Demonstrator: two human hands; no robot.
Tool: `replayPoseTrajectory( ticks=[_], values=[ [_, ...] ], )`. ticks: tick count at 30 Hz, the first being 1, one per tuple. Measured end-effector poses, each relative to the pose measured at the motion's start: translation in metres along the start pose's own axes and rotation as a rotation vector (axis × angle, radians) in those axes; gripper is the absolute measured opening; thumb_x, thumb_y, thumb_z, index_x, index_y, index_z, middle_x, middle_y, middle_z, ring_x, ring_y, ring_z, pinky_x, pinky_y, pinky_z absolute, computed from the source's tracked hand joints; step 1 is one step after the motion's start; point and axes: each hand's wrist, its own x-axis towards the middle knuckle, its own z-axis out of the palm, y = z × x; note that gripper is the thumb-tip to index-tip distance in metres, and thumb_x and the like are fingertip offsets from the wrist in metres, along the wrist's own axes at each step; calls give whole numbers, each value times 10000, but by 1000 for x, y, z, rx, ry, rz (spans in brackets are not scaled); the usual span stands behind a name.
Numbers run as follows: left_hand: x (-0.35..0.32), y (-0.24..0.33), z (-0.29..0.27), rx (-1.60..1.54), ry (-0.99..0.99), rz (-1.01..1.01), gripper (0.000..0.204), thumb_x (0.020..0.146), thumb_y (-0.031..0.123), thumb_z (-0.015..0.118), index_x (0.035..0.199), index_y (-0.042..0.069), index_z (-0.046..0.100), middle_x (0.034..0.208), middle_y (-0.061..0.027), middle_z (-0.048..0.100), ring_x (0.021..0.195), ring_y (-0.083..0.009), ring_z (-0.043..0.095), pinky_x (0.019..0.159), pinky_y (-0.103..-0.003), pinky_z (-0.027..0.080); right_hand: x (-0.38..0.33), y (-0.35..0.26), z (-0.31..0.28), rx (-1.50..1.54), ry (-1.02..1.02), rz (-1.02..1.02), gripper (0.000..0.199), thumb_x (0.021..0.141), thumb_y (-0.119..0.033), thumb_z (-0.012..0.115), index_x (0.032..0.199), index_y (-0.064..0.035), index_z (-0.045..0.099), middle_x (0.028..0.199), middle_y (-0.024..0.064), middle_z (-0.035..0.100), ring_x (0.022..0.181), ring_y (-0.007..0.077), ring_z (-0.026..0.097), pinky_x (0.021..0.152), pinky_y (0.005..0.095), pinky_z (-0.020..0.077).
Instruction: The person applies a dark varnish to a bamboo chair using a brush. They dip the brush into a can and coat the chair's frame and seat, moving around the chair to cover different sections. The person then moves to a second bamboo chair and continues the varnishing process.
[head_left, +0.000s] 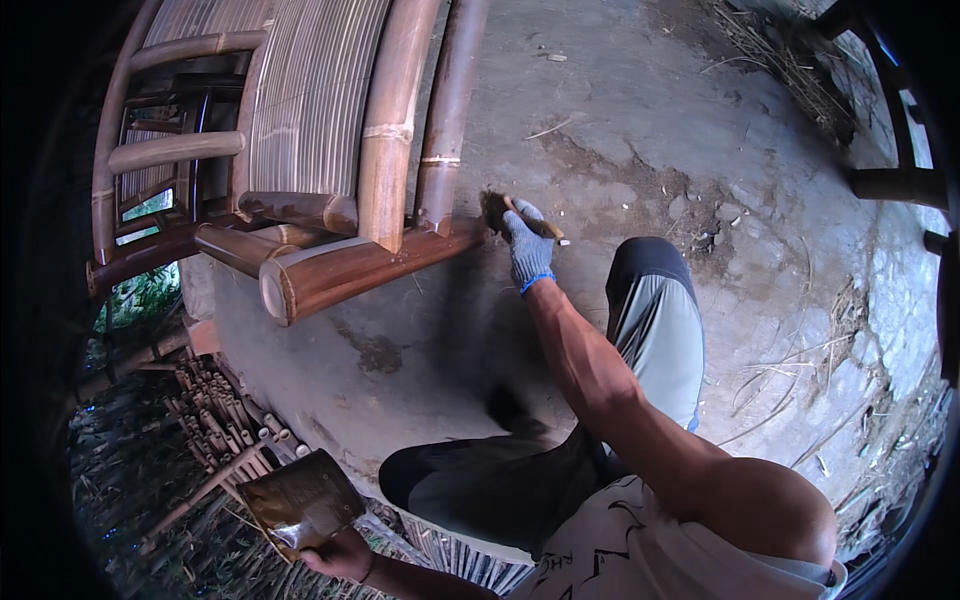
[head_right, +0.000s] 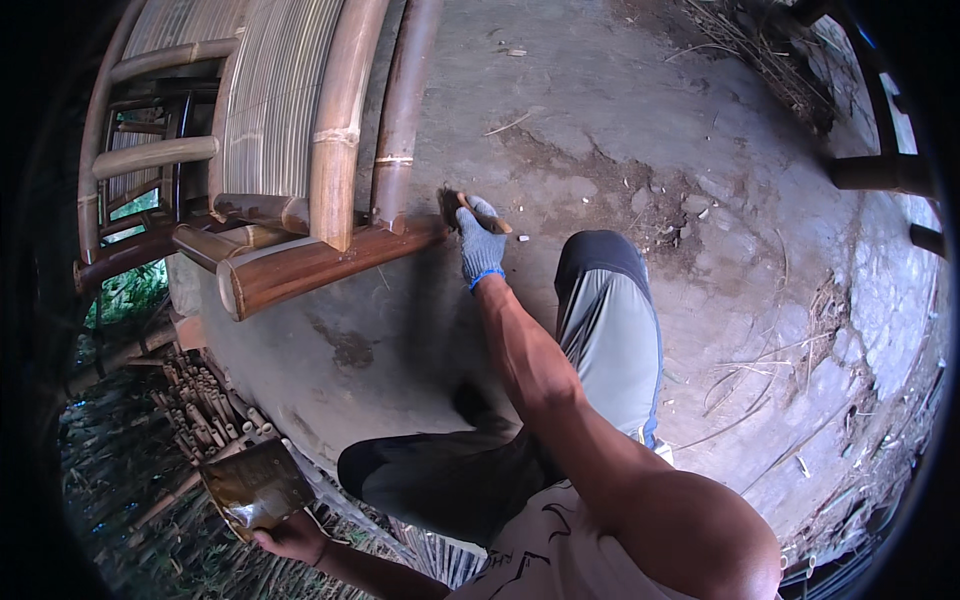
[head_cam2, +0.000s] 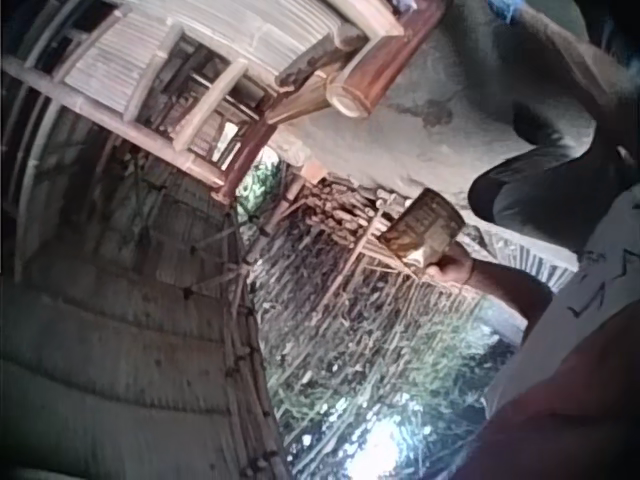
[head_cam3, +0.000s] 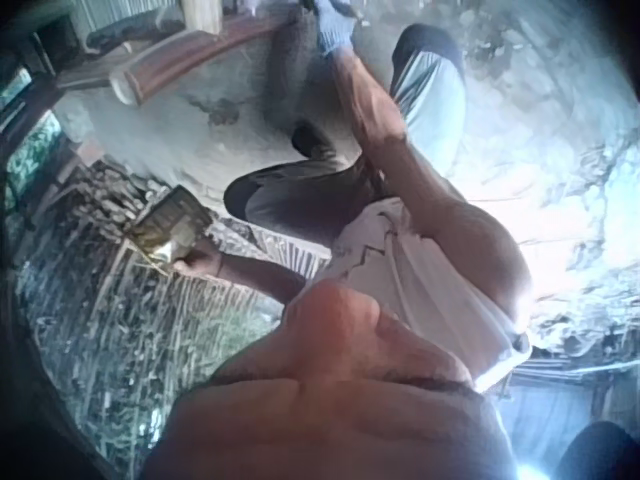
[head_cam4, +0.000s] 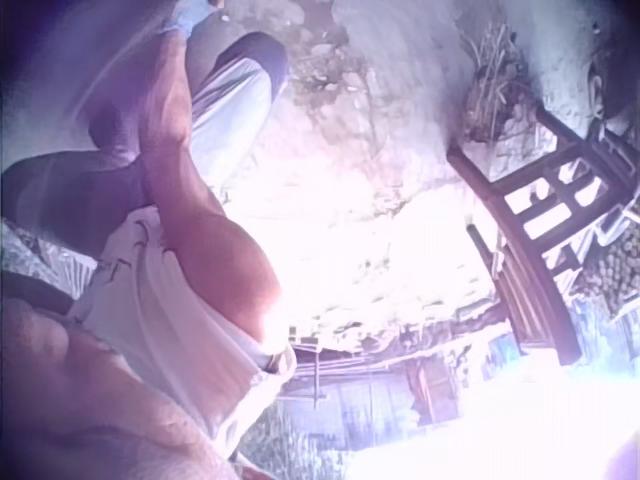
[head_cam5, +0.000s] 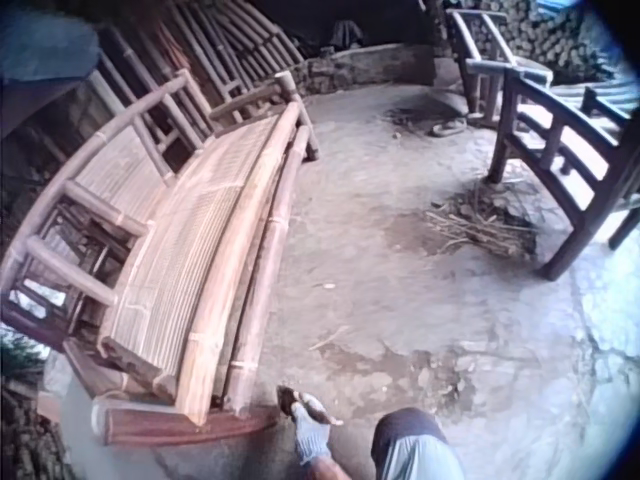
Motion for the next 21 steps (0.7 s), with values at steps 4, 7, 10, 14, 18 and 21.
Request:
replayPoseTrajectory(
  ticks=[4, 7, 10, 14, 18, 21],
  values=[
    [-1, -9, -25, -3, -53, -38, 801, 884, 438, 674, 1500, 29, 365, 1524, -160, 404, 1363, -357, 426, 1166, -533, 294, -59, 50, 0, 154, 184, 327, 348, 892, -127, 698, 1217, -33, 620, 1113, 73, 673, 996, 175, 644, 836, 334, 546],
    [7, -23, -30, 21, -30, -16, 772, 884, 451, 669, 1499, 84, 382, 1508, -155, 418, 1350, -358, 436, 1150, -539, 319, -101, 78, 7, 328, 406, 630, 235, 912, -192, 678, 1116, -96, 613, 1056, 106, 670, 827, 241, 687, 521, 392, 627],
    [15, -32, -56, -12, 9, -40, 728, 885, 457, 666, 1479, 119, 416, 1452, -146, 473, 1318, -348, 468, 1129, -535, 359, -111, 87, 23, 450, 477, 621, 219, 909, -184, 672, 1084, -61, 622, 993, 118, 673, 738, 246, 685, 522, 391, 626],
    [32, -51, -85, -93, -97, -133, 692, 871, 422, 700, 1435, 88, 479, 1379, -145, 547, 1305, -337, 494, 1159, -525, 323, -59, 75, 29, 435, 543, 460, 165, 918, -179, 645, 1024, -52, 628, 933, 109, 670, 709, 238, 677, 506, 371, 611],
    [32, -86, -136, -148, -22, -69, 713, 872, 401, 678, 1433, 17, 465, 1471, -134, 493, 1382, -308, 429, 1190, -495, 280, -111, 16, 39, 170, 239, 231, 236, 966, -199, 612, 1161, -65, 613, 1023, 98, 675, 820, 213, 675, 658, 374, 617],
    [45, -107, -130, 7, 40, 42, 782, 808, 255, 692, 1469, -26, 383, 1488, -169, 442, 1380, -336, 420, 1186, -474, 278, -152, -50, 67, 109, -10, 80, 318, 978, -191, 623, 1264, -62, 574, 1120, 115, 651, 948, 220, 683, 727, 406, 623]
  ],
)
